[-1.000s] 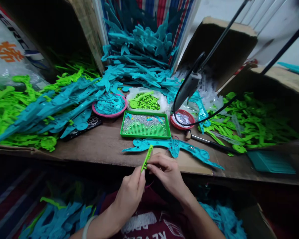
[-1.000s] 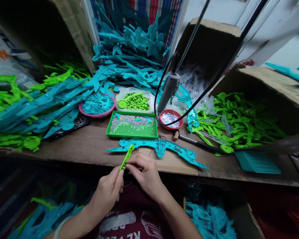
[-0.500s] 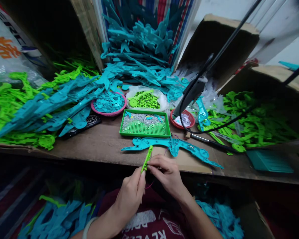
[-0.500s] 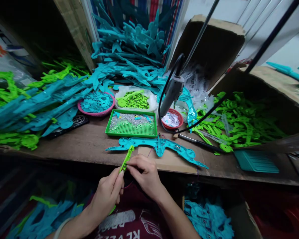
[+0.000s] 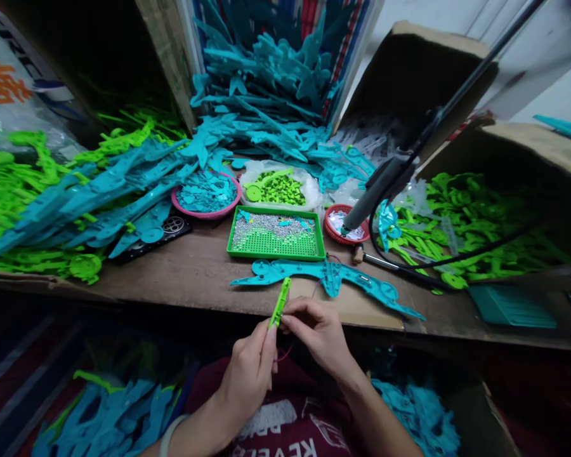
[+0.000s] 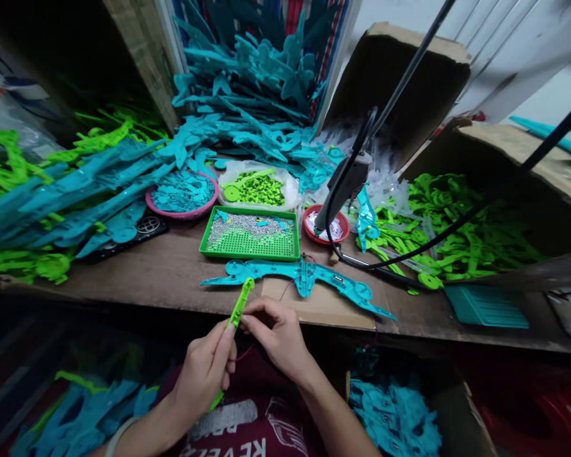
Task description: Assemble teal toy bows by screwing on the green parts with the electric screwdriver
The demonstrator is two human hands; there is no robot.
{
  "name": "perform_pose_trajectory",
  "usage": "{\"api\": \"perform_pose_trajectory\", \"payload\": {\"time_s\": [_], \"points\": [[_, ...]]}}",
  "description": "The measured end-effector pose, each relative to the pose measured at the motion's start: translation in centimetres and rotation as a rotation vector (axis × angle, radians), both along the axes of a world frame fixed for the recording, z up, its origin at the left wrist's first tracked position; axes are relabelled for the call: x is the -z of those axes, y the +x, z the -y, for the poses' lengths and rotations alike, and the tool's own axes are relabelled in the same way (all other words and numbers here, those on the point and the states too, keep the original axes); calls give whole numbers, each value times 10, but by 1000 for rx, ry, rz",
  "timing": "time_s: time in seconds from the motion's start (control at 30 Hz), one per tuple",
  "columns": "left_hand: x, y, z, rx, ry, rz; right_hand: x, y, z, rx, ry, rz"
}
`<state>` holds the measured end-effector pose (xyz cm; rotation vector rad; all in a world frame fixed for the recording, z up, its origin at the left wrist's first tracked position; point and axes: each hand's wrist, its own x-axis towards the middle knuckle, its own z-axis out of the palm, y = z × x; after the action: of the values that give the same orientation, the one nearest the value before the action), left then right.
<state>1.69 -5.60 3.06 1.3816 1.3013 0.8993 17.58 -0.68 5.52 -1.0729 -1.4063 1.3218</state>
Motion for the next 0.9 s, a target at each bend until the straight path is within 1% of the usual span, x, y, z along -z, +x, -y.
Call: {"api": "perform_pose_trajectory", "payload": {"time_s": [0.07, 0.1, 0.2, 0.27, 0.33, 0.4, 0.47, 0.53, 0.6, 0.67, 0.77, 0.83, 0.9], "points": [[0, 0, 1, 0, -1, -11, 2, -2, 1, 6, -23, -28], [-1, 0, 1, 1, 6, -20, 3, -3, 1, 13, 3, -15], [-4, 1, -1, 5, 67, -53, 5, -6, 5, 68, 151, 71], [-8, 1, -3, 9, 136, -83, 7, -8, 7, 102, 183, 83], [-12, 1, -4, 18, 205, -114, 10, -8, 8, 101, 92, 16], [-13, 0, -4, 34, 263, -133, 14, -7, 7, 78, -71, -109], [-11, -2, -2, 63, 284, -125, 17, -5, 3, 37, -255, -243], [-6, -4, 1, 107, 238, -85, 18, -4, -2, -34, -417, -337], [-1, -6, 1, 147, 113, 6, 17, -3, -7, -123, -511, -364], [2, -5, -4, 153, -37, 124, 14, -3, -12, -175, -529, -357], [-2, -2, -18, 112, -220, 296, 6, -2, -21, -185, -503, -339], [-9, 0, -31, 75, -275, 379, 0, -2, -30, -191, -488, -309], [-15, -2, -45, 58, -254, 393, -6, -3, -42, -193, -475, -251]]}}
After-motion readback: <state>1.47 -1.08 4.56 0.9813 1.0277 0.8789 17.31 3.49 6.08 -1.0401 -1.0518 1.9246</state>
